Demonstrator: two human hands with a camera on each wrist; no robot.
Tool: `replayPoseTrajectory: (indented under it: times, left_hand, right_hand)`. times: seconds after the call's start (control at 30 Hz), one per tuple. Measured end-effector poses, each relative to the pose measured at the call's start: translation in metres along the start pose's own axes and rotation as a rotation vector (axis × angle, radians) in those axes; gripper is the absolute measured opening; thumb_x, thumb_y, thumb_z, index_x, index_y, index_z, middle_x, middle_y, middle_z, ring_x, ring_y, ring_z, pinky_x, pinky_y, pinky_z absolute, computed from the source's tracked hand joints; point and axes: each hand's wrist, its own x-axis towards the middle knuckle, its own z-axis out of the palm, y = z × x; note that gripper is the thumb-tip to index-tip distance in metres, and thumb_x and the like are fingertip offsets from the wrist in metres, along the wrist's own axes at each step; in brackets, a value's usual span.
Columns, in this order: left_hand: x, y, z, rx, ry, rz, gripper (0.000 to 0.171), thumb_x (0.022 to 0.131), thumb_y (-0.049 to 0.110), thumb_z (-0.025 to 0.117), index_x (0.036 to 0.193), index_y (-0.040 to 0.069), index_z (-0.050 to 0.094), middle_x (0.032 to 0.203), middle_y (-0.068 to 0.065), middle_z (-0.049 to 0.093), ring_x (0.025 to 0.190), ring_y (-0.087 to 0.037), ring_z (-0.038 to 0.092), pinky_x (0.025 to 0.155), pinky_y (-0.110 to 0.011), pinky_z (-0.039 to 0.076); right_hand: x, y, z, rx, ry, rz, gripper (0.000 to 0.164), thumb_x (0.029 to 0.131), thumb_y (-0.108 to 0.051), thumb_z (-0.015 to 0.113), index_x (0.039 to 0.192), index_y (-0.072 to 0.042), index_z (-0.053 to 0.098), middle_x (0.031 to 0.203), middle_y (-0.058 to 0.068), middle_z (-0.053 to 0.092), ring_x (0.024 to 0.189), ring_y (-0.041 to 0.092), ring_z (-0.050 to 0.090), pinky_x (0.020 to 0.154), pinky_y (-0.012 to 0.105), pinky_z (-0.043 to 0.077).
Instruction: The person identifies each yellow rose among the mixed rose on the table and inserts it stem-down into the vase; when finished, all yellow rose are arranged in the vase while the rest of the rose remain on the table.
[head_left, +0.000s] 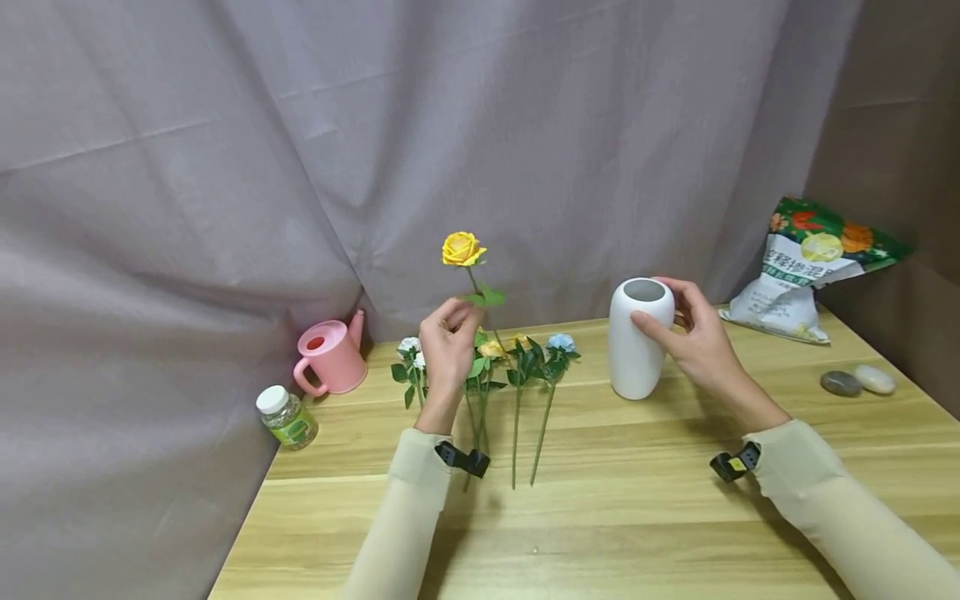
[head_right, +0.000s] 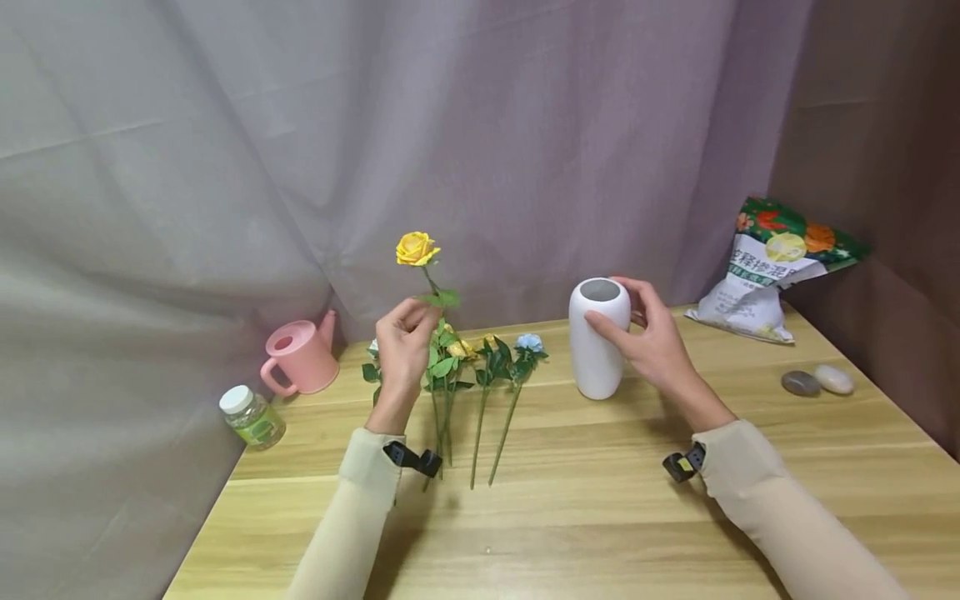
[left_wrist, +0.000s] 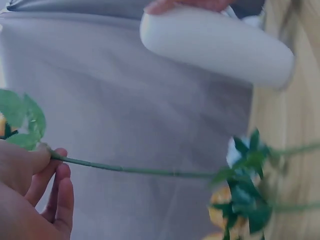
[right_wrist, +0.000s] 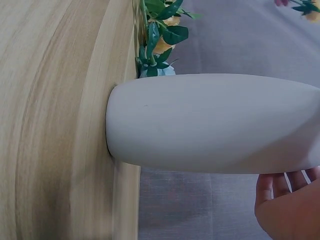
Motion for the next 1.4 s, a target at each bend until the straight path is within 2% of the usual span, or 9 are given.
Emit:
replayPoseTrajectory:
  times: [0.1,0.27,0.53,0.63,0.77,0.87,1.03,1.23,1.4]
  left_hand:
    - [0.004,0.011,0.013,-0.104,-0.012,0.011,0.012,0.094,0.018,0.072,0.103,0.016,0.079,0.097,-0.005,0.08,0.076,-0.012,0.071,0.072,-0.024,0.056]
    - [0.013,0.032,0.033,-0.218,-0.035,0.064,0.018,0.096,0.021,0.069,0.111,0.013,0.075,0.104,-0.006,0.079,0.096,-0.024,0.075,0.087,-0.031,0.06]
    - [0.037,0.072,0.056,-0.293,0.0,0.203,0.022,0.096,0.023,0.069,0.114,0.013,0.074,0.105,-0.011,0.078,0.097,-0.036,0.073,0.088,-0.032,0.06]
    - [0.038,0.092,0.065,-0.295,0.01,0.217,0.022,0.096,0.018,0.068,0.114,0.007,0.073,0.105,-0.015,0.077,0.095,-0.035,0.074,0.087,-0.032,0.06]
    - [0.035,0.102,0.08,-0.299,0.003,0.218,0.019,0.097,0.01,0.066,0.112,0.001,0.073,0.105,-0.017,0.077,0.093,-0.03,0.075,0.086,-0.03,0.061]
    - [0.032,0.097,0.093,-0.248,-0.013,0.226,0.017,0.096,0.011,0.068,0.111,0.004,0.073,0.102,-0.013,0.078,0.091,-0.021,0.076,0.083,-0.026,0.06]
    - [0.013,0.084,0.11,-0.065,-0.061,0.252,0.021,0.096,0.022,0.07,0.115,0.015,0.071,0.102,-0.004,0.079,0.091,-0.005,0.075,0.08,-0.017,0.059]
    - [-0.002,0.069,0.125,0.069,-0.122,0.276,0.021,0.097,0.022,0.069,0.116,0.015,0.07,0.104,-0.002,0.079,0.093,-0.003,0.074,0.081,-0.011,0.055]
    - [-0.007,0.06,0.138,0.142,-0.215,0.299,0.017,0.096,0.014,0.069,0.113,0.013,0.071,0.106,-0.002,0.078,0.091,-0.002,0.073,0.08,-0.008,0.054]
  right_hand:
    - [0.0,0.001,-0.001,0.002,0.01,0.002,0.063,0.093,-0.024,0.073,0.148,-0.016,0.044,0.135,0.006,0.055,0.116,0.003,0.052,0.094,0.009,0.041]
    - [-0.003,-0.007,0.001,0.003,0.007,0.002,0.063,0.093,-0.024,0.073,0.148,-0.014,0.044,0.134,0.007,0.055,0.115,0.003,0.052,0.094,0.01,0.041]
    - [-0.012,-0.037,0.001,0.022,0.005,-0.028,0.061,0.093,-0.02,0.073,0.146,-0.005,0.044,0.134,0.018,0.054,0.112,0.0,0.052,0.092,0.01,0.042]
    - [-0.012,-0.037,0.001,0.021,0.007,-0.03,0.062,0.093,-0.02,0.073,0.146,-0.005,0.044,0.134,0.018,0.054,0.112,-0.001,0.052,0.092,0.01,0.041]
    - [-0.011,-0.03,0.001,0.018,0.013,-0.024,0.062,0.093,-0.021,0.073,0.146,-0.006,0.044,0.134,0.014,0.055,0.114,0.0,0.052,0.093,0.01,0.041]
    - [-0.008,-0.019,0.001,0.009,0.012,-0.021,0.062,0.093,-0.023,0.073,0.147,-0.01,0.044,0.135,0.01,0.055,0.115,0.0,0.052,0.094,0.009,0.041]
    - [-0.006,-0.012,0.002,0.009,0.01,-0.024,0.062,0.093,-0.022,0.073,0.147,-0.011,0.044,0.136,0.011,0.055,0.115,0.0,0.052,0.094,0.009,0.042]
    - [-0.01,-0.024,0.002,0.019,0.007,-0.037,0.062,0.093,-0.021,0.073,0.147,-0.008,0.044,0.135,0.015,0.056,0.114,0.0,0.052,0.093,0.01,0.042]
    - [-0.007,-0.012,0.001,-0.003,0.008,-0.053,0.062,0.094,-0.02,0.072,0.148,-0.01,0.043,0.135,0.013,0.055,0.114,0.001,0.052,0.093,0.011,0.042]
